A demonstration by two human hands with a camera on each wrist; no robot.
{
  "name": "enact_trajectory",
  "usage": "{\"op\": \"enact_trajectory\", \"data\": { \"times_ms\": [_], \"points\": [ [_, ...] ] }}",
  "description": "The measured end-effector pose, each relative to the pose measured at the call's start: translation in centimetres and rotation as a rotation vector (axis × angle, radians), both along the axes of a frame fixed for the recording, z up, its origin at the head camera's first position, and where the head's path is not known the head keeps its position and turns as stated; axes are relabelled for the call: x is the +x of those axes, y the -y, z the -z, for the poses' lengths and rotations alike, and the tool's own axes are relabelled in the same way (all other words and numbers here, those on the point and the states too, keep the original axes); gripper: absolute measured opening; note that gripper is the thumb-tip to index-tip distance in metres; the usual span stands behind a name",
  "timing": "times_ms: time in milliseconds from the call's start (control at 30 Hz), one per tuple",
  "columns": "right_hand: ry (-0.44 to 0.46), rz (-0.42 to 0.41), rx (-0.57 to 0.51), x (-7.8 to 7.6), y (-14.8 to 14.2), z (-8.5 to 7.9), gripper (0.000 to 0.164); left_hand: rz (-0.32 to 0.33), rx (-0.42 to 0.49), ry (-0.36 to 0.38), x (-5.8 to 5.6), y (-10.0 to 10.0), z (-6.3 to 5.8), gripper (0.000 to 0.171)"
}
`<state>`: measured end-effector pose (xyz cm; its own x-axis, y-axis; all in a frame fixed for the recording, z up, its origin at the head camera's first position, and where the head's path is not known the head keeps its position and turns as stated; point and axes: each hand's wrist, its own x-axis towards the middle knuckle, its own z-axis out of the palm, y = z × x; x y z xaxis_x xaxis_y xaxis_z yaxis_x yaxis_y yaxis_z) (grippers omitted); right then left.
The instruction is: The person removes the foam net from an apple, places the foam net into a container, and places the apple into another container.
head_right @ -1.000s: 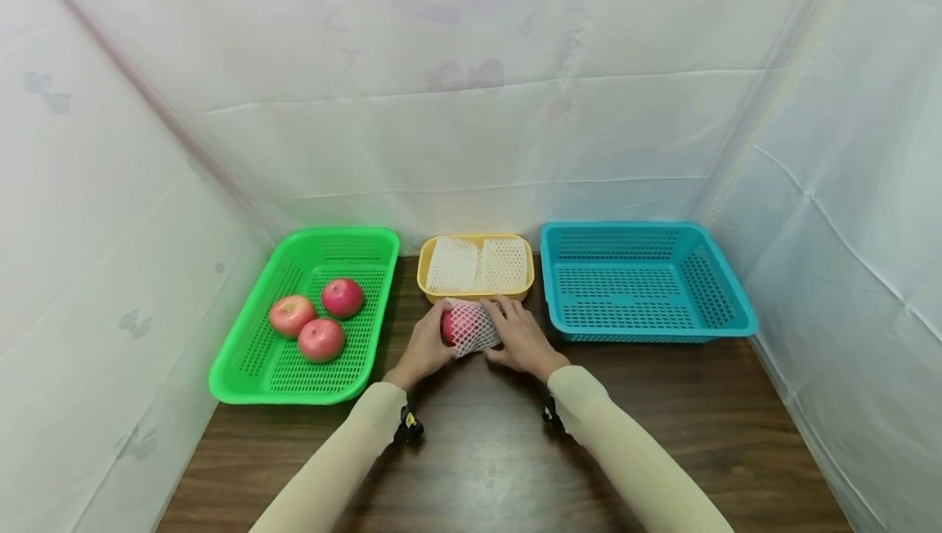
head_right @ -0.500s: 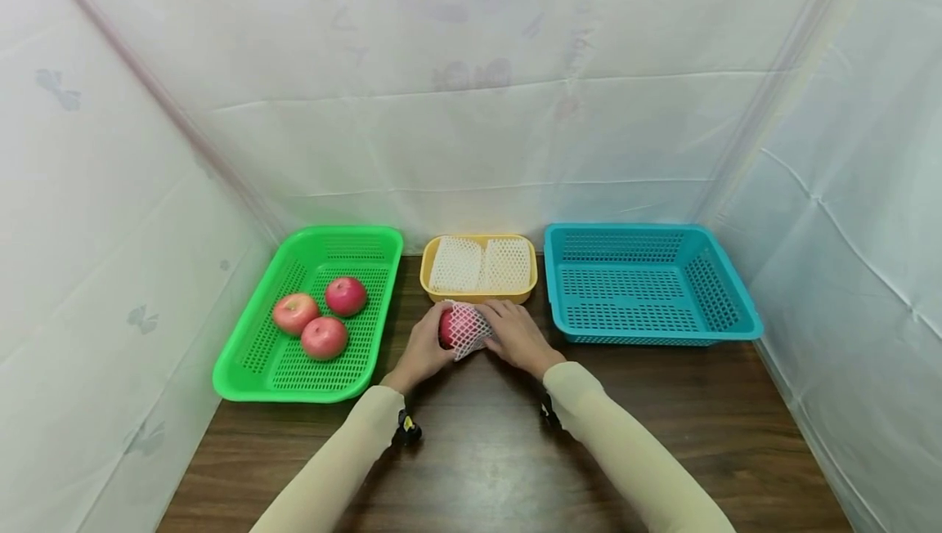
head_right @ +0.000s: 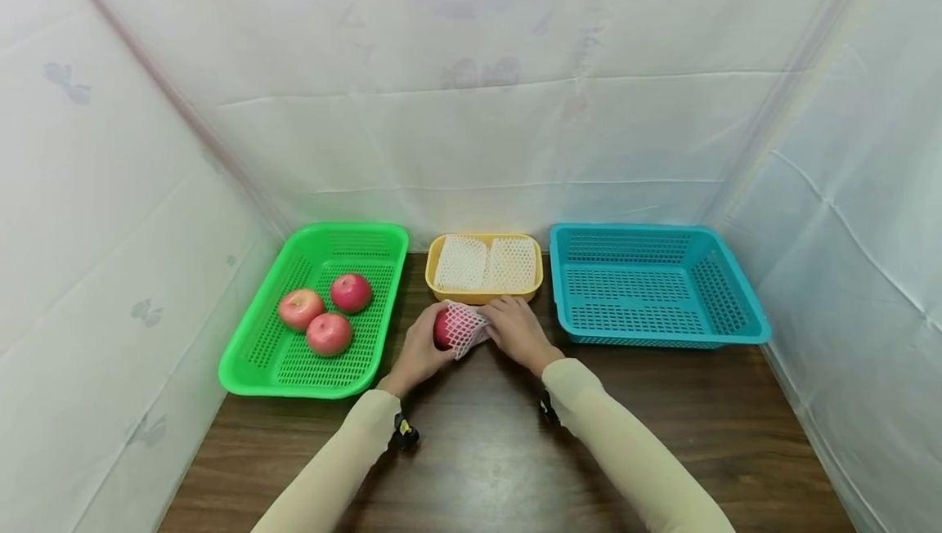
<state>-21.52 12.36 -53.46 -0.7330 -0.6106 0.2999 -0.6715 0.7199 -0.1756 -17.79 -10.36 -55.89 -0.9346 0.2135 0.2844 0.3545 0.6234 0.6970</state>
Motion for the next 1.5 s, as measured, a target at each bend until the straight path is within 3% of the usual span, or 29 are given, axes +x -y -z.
{"op": "enact_trajectory", "data": {
  "times_ms": [600, 1033, 1500],
  "points": [
    [0.046, -0.006, 0.033, -0.7, 0.5, -1.4, 0.023, -0.081, 0.018, -0.045, 1.2, 1.4, 0.9, 0.083],
    [0.104, 0.013, 0.042, -1.0, 0.7, -3.5, 0.024, -0.157, 0.057, 0.006, 2.0, 1.7, 1.1, 0.079],
    [0.088, 0.007, 0.055, -1.4, 0.7, -4.3, 0.024, -0.159, 0.095, 0.049, 2.5, 2.1, 1.3, 0.075]
  ]
}}
